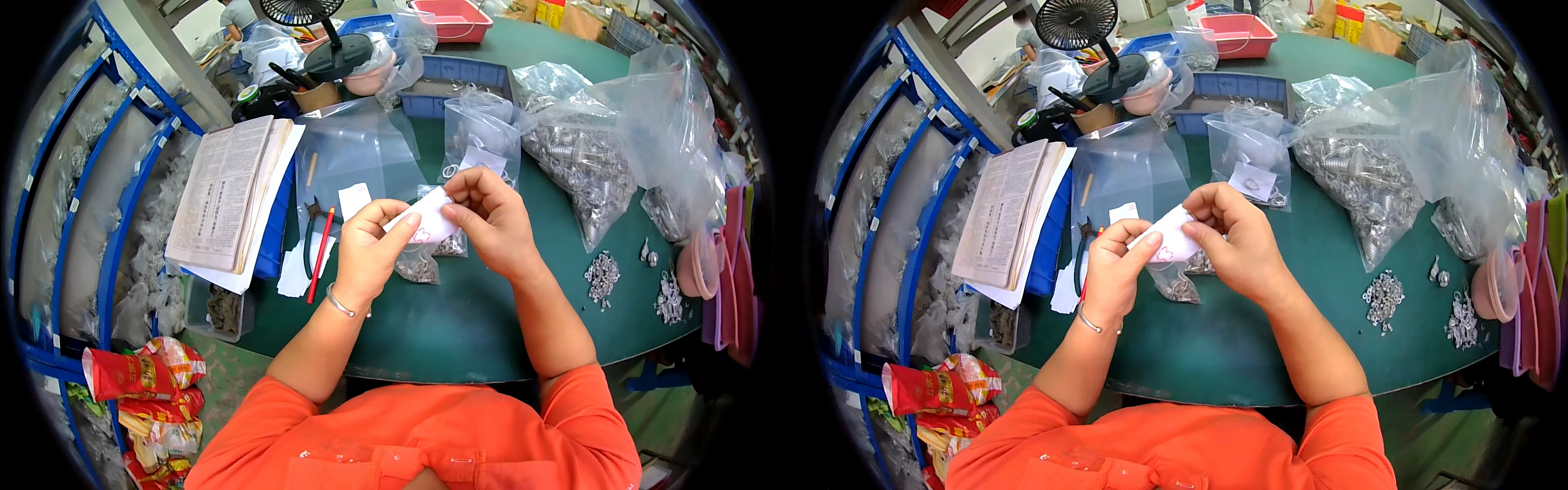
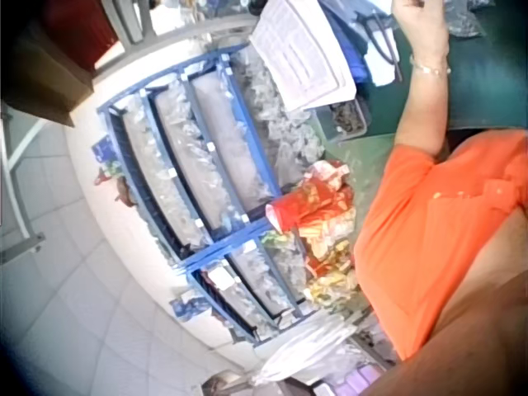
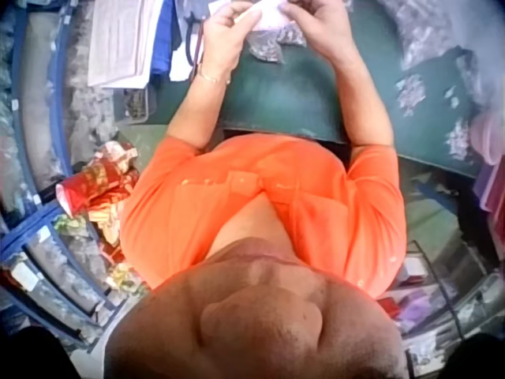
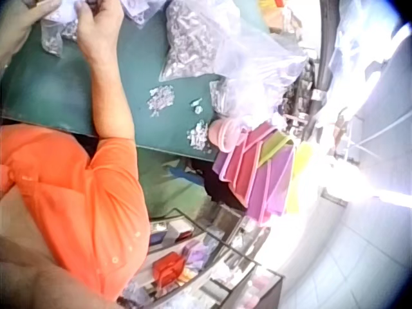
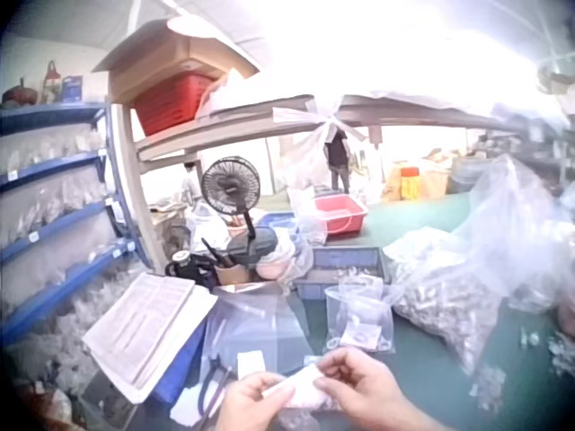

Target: The person sorts small metal components on a green workbench, picking up individual pieces and placing them into a clear plastic bag. They then proceed to assemble small metal rings and cylindrical parts by hand, creating a chain-like structure. The person handles the components one by one, occasionally using a red tool to assist with the assembly.

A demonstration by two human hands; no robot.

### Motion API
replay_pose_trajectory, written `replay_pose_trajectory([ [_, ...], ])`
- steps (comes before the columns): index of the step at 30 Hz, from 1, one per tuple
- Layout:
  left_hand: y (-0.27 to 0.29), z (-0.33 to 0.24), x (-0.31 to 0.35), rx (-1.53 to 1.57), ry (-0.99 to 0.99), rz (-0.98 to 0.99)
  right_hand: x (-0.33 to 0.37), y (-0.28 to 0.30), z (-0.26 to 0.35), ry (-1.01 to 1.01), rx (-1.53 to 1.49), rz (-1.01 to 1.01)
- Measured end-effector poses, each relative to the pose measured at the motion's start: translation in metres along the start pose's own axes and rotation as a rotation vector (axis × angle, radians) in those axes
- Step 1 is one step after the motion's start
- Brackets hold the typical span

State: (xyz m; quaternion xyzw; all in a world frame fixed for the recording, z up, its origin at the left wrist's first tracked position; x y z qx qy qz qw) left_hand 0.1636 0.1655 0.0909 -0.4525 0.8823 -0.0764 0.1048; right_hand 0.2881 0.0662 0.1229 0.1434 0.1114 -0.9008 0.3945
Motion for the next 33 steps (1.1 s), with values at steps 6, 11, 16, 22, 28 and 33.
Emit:
replay_pose_trajectory([
  [6, 0.006, -0.003, 0.004, 0.148, -0.063, -0.126, 0.014, -0.014, 0.055, 0.585, 0.474, -0.115],
  [11, -0.006, -0.02, 0.011, 0.07, -0.171, -0.087, 0.011, -0.015, 0.036, 0.409, 0.357, -0.046],
  [16, -0.005, -0.022, 0.011, -0.217, -0.376, -0.032, 0.009, -0.015, 0.02, 0.227, 0.257, -0.077],
  [22, -0.001, -0.014, 0.007, -0.243, -0.303, -0.067, 0.009, -0.014, 0.027, 0.369, 0.387, -0.064],
  [28, -0.001, -0.042, 0.012, -0.456, -0.6, -0.148, 0.01, -0.021, 0.033, 0.429, 0.406, -0.012],
  [33, -0.016, -0.068, 0.021, -0.603, -0.858, -0.117, 0.013, -0.022, 0.04, 0.516, 0.462, 0.003],
])
Point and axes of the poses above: each hand's wrist, its own x-axis away from the middle knuckle, its own y-axis out of the back of the hand, z = x × y, the point moved 10 cm from there along -x, towards the middle knuckle, and after that the axes turned 13 degrees about -z, right-handed, at the moved point
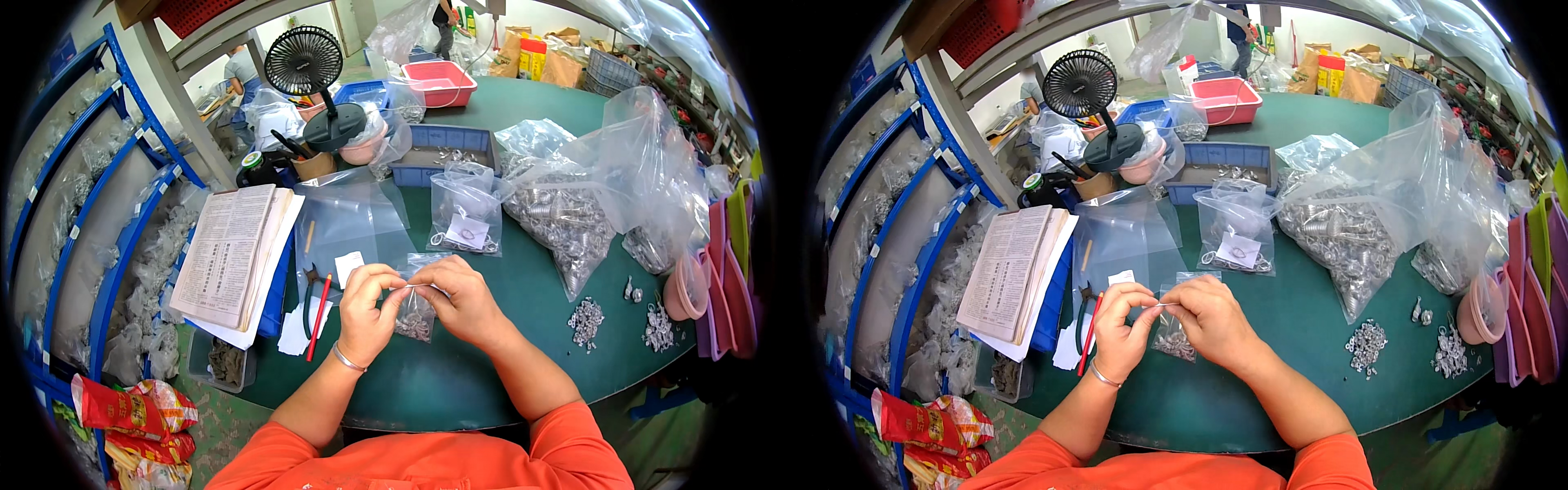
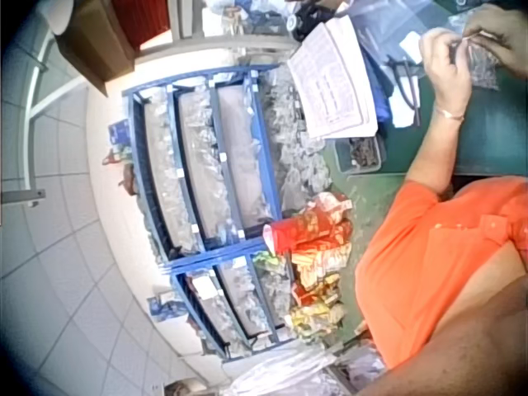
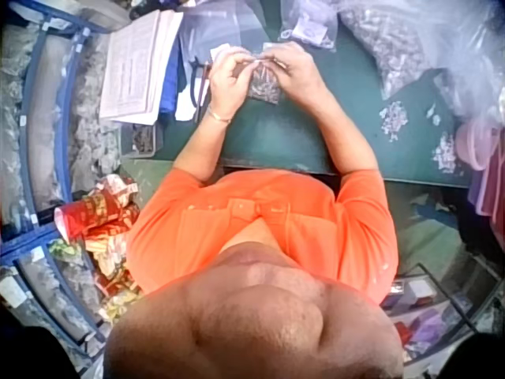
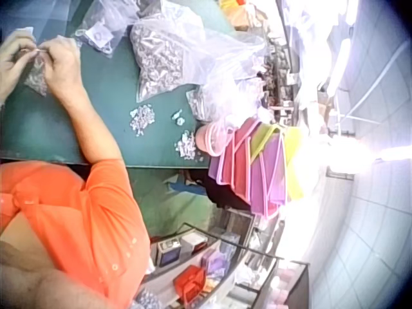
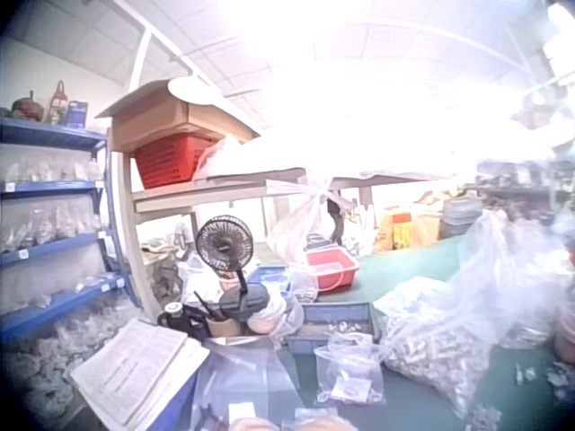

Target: The person sorts small metal components on a green workbench, picking up individual pieces and placing them into a clear plastic bag. They then proceed to assemble small metal rings and cylindrical parts by hand, creating a chain-like structure. The person handles the components one by one, occasionally using a red tool to assist with the assembly.

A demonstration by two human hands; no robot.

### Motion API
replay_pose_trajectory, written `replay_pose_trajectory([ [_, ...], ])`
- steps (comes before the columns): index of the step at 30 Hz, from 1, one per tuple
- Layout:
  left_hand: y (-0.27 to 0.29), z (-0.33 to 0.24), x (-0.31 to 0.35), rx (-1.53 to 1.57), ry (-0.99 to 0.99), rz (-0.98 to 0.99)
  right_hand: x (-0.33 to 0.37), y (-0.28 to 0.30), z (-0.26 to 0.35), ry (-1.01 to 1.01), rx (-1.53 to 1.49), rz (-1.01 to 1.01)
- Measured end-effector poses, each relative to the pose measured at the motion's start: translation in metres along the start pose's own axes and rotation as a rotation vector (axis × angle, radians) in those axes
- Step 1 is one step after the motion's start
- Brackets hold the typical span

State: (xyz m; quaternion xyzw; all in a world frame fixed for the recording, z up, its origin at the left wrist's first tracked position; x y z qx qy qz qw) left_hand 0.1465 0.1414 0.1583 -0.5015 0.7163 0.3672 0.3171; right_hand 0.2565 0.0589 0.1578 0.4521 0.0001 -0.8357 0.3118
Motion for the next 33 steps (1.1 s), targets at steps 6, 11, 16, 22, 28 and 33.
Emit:
replay_pose_trajectory([
  [6, -0.007, -0.013, -0.006, 0.022, -0.129, 0.124, 0.004, -0.009, 0.015, 0.142, 0.23, 0.09],
  [11, -0.01, -0.007, -0.011, 0.047, -0.146, 0.174, 0.002, -0.005, 0.02, 0.246, 0.274, 0.032],
  [16, -0.015, 0.003, -0.021, 0.04, -0.081, 0.222, 0.0, 0.008, 0.01, 0.176, 0.157, -0.099],
  [22, -0.03, 0.064, 0.01, -0.185, -0.006, 0.629, -0.016, 0.049, -0.006, 0.097, 0.316, -0.314],
  [28, -0.037, 0.079, 0.016, -0.116, 0.166, 0.609, 0.004, 0.025, -0.06, -0.403, -0.138, -0.238],
  [33, -0.056, 0.076, 0.014, -0.109, -0.043, 0.601, 0.005, 0.023, -0.065, -0.403, 0.03, -0.137],
])
Point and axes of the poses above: each hand's wrist, its own x-axis away from the middle knuckle, its own y-axis out of the back of the hand, z = x × y, the point moved 10 cm from there along -x, towards the middle knuckle, and after that the axes turned 13 degrees about -z, right-handed, at the moved point
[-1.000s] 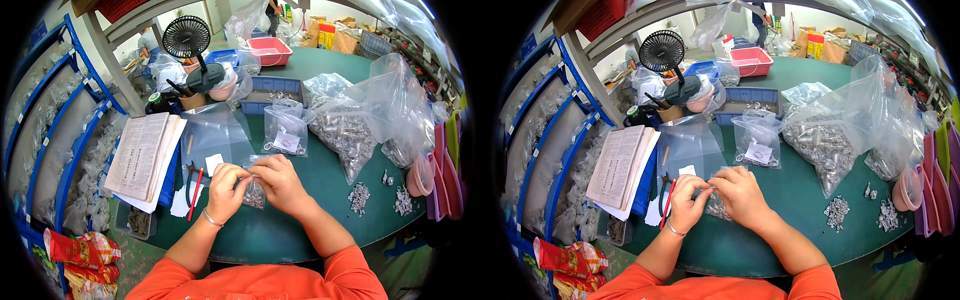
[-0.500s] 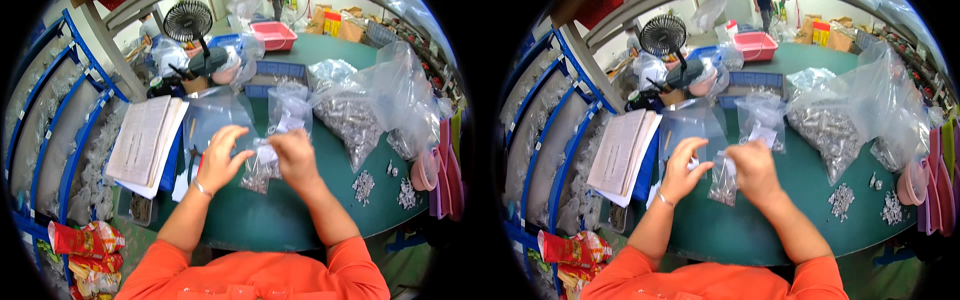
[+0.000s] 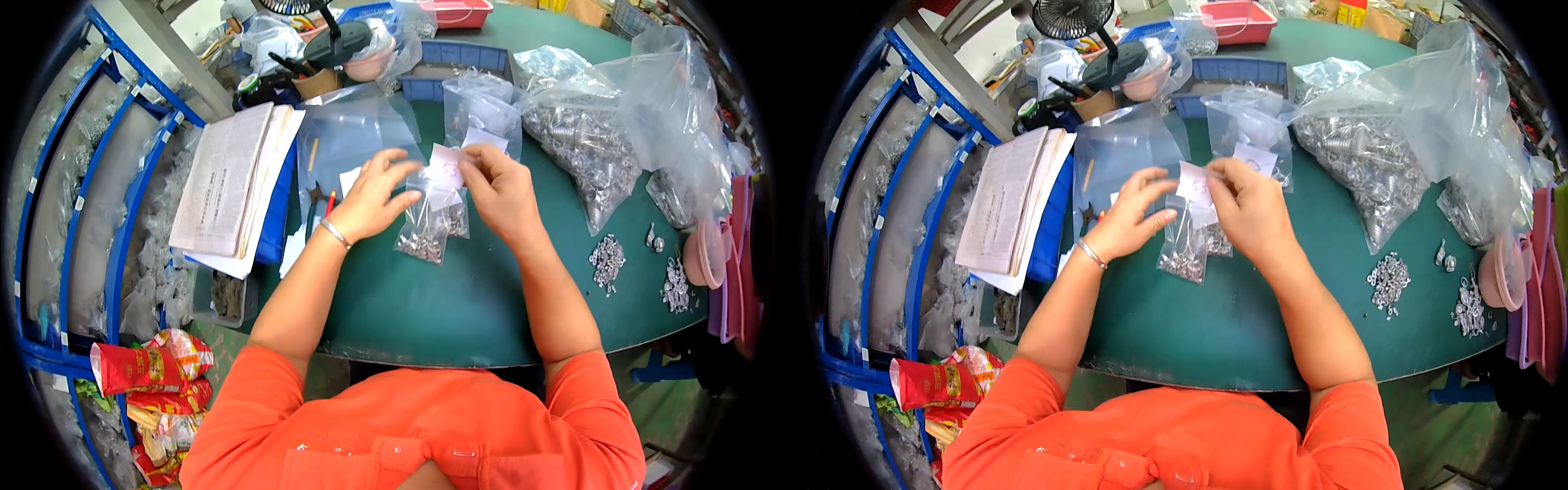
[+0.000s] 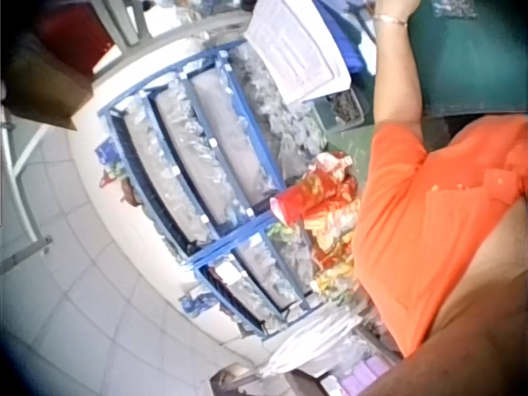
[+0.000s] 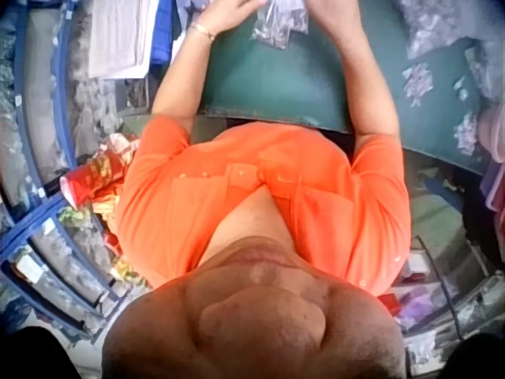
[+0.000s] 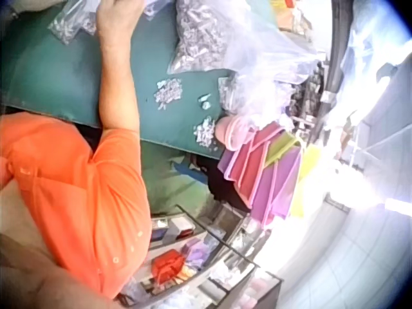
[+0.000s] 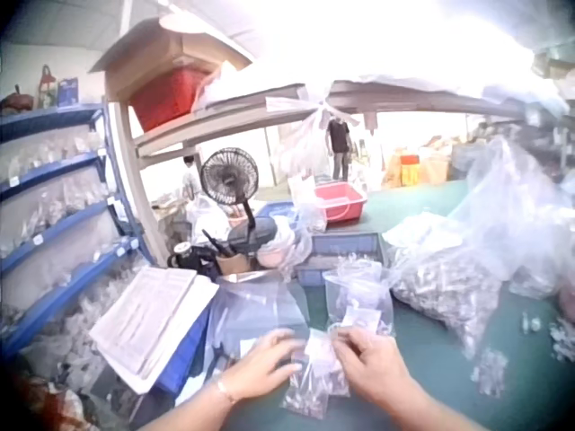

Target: The person sorts small metal components on a green workbench, picking up individual pieces and placing them into a clear plastic bag. They then proceed to assemble small metal rings and cylindrical parts by hand, creating a chain-like structure. The person handles the components one by one, occasionally using a red tool to assist with the assembly.

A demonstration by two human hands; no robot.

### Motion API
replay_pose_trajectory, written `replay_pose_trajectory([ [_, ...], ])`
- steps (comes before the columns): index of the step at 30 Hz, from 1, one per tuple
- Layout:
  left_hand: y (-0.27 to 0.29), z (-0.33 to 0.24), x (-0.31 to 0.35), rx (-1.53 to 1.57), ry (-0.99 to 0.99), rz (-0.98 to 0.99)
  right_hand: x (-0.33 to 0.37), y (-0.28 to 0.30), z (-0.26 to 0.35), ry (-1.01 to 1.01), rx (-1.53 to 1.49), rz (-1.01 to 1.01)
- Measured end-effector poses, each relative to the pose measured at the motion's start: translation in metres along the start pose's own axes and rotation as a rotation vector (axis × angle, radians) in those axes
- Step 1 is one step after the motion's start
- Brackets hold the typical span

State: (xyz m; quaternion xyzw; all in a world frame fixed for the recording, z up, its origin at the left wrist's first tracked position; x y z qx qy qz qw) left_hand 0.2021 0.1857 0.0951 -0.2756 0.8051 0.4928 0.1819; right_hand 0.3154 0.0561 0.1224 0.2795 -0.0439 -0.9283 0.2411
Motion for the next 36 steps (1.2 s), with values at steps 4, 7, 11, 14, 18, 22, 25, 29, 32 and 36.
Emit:
replay_pose_trajectory([
  [4, -0.006, -0.004, 0.0, 0.117, 0.006, -0.009, -0.002, 0.007, 0.017, 0.24, 0.014, -0.134],
  [7, 0.005, -0.029, -0.001, 0.179, 0.0, -0.025, 0.003, -0.002, 0.015, 0.197, -0.033, -0.056],
  [11, 0.02, -0.042, 0.005, 0.171, -0.004, -0.107, 0.009, -0.016, 0.027, 0.281, 0.208, 0.21],
  [14, 0.024, -0.053, 0.009, 0.151, -0.035, -0.107, 0.018, -0.017, 0.036, 0.309, 0.288, 0.347],
  [18, 0.035, -0.093, 0.006, 0.072, -0.191, -0.086, 0.035, -0.023, 0.045, 0.398, 0.301, 0.496],
  [22, 0.04, -0.117, 0.011, 0.049, -0.306, -0.102, 0.047, -0.032, 0.046, 0.375, 0.302, 0.644],
  [25, 0.04, -0.12, 0.014, 0.079, -0.281, -0.118, 0.05, -0.033, 0.047, 0.347, 0.329, 0.736],
  [29, 0.042, -0.111, 0.019, 0.054, -0.211, -0.123, 0.053, -0.027, 0.055, 0.33, 0.139, 0.774],
  [32, 0.04, -0.112, 0.024, 0.036, -0.243, -0.104, 0.068, -0.038, 0.043, 0.233, 0.22, 0.908],
  [36, 0.04, -0.121, 0.027, 0.071, -0.27, -0.099, 0.078, -0.051, 0.044, 0.263, 0.272, 0.982],
])
Point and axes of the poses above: each hand's wrist, its own x-axis away from the middle knuckle, its own y-axis out of the back of the hand, z = x × y, the point moved 10 cm from there along -x, towards the middle knuckle, and after that the axes turned 13 degrees about -z, right-handed, at the moved point
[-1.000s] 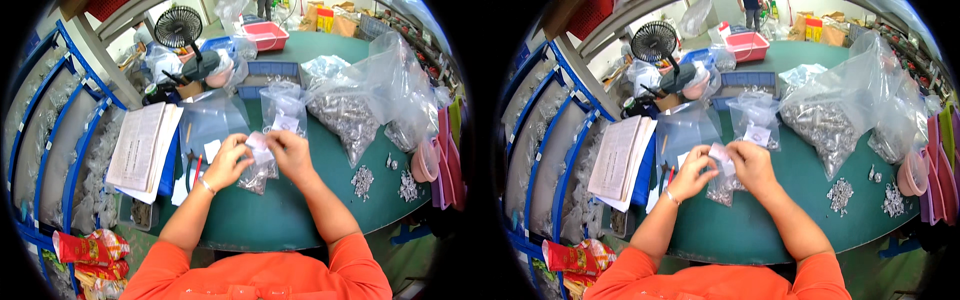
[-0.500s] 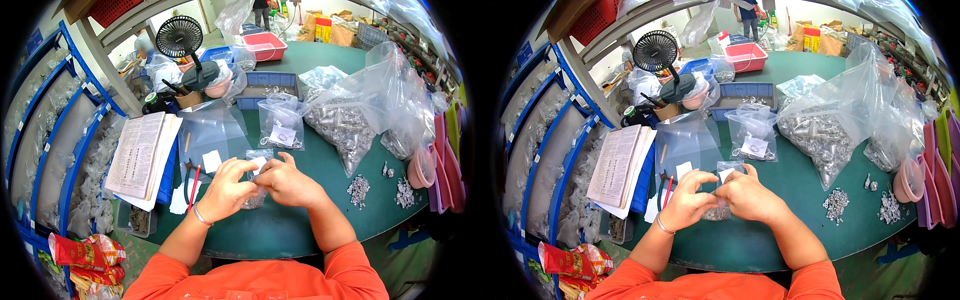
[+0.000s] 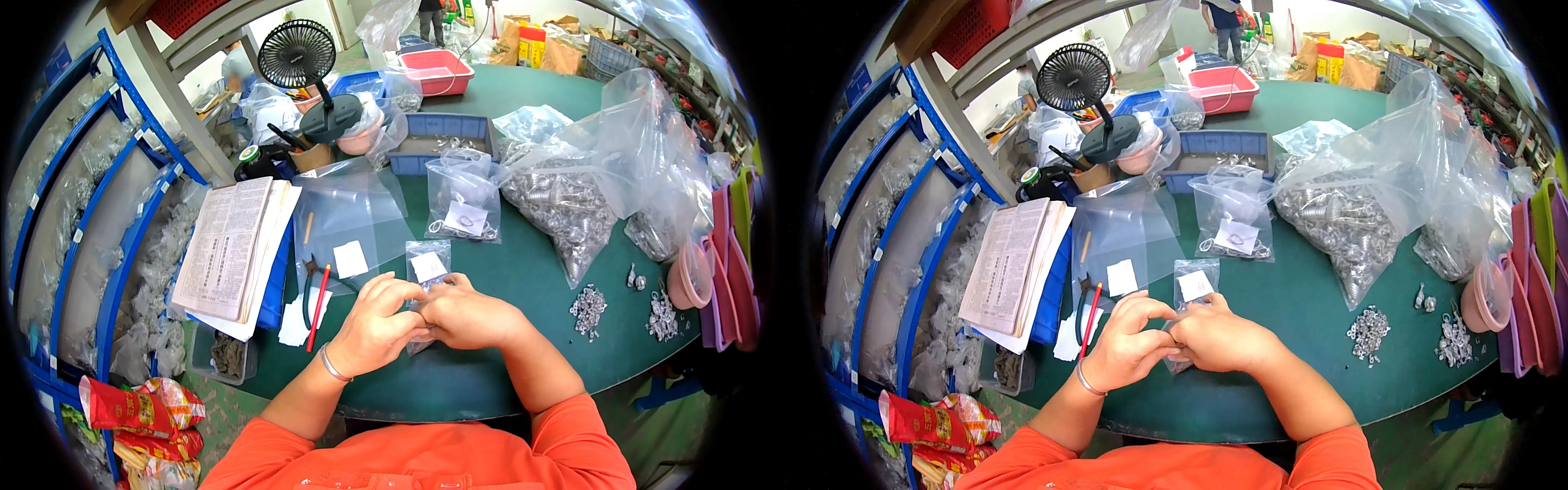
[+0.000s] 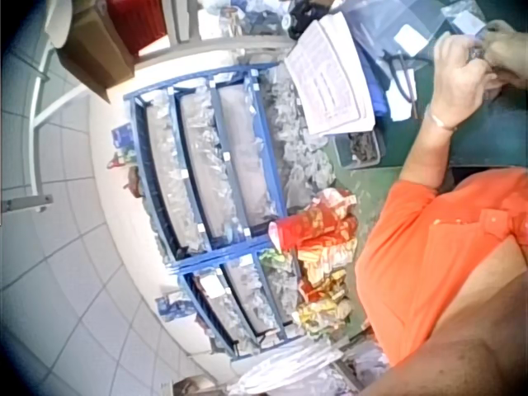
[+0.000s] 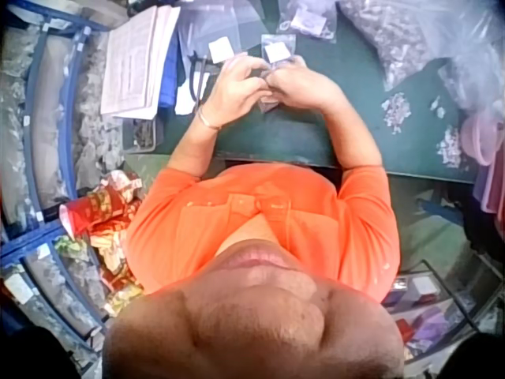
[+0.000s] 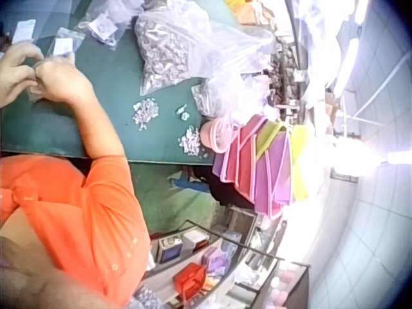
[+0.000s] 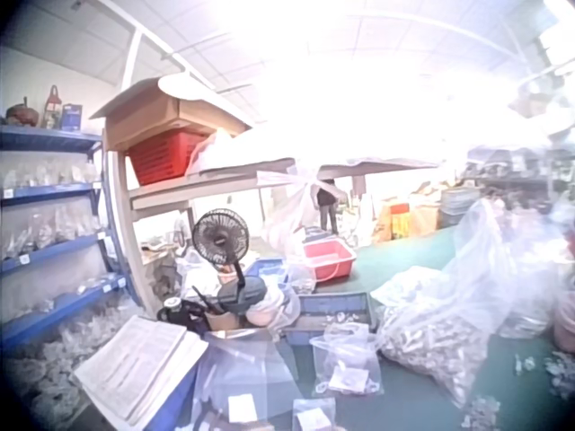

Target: The person sorts small metal components on a green workbench, picking up individual pieces and placing them into a clear plastic bag. They then proceed to assemble small metal rings and cylindrical parts by hand, creating a chain-like structure. The person handles the components one by one, occasionally using a red tool to assist with the assembly.

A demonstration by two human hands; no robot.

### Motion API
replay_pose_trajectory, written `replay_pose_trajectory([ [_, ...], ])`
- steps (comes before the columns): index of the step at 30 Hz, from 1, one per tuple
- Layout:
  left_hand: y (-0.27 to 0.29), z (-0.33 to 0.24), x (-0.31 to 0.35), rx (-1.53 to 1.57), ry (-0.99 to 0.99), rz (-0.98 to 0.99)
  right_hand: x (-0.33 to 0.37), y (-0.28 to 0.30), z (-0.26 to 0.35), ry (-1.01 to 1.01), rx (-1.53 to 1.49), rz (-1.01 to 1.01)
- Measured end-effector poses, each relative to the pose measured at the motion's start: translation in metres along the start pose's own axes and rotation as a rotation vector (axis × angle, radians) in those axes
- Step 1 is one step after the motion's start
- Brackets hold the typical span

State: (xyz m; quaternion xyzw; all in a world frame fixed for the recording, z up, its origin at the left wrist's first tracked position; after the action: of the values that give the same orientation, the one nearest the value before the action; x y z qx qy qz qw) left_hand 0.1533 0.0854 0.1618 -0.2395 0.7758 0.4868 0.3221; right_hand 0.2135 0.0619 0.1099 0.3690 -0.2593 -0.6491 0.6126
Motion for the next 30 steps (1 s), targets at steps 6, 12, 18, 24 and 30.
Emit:
replay_pose_trajectory([
  [6, 0.008, 0.004, 0.004, -0.033, 0.012, -0.038, -0.006, 0.01, -0.001, 0.022, -0.048, -0.128],
  [12, 0.002, 0.027, 0.01, -0.025, 0.21, 0.004, -0.004, 0.019, -0.002, 0.097, 0.132, -0.289],
  [18, 0.013, 0.05, 0.019, 0.047, 0.387, -0.083, 0.001, 0.06, 0.003, 0.153, -0.028, -0.585],
  [24, 0.02, 0.076, 0.039, 0.188, 0.662, -0.341, 0.0, 0.067, -0.033, -0.201, -0.248, -0.64],
  [30, 0.017, 0.062, 0.027, 0.093, 0.527, -0.225, 0.0, 0.067, -0.015, 0.114, 0.093, -0.696],
])
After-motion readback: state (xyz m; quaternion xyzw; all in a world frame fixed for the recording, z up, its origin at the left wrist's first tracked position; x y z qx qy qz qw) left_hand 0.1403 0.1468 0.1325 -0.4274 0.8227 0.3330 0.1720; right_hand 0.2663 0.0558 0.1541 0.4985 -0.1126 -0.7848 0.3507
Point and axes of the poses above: each hand's wrist, its own x-axis away from the middle knuckle, its own y-axis out of the back of the hand, z = x × y, the point moved 10 cm from there along -x, towards the middle knuckle, and after that the axes turned 13 degrees about -z, right-handed, at the moved point
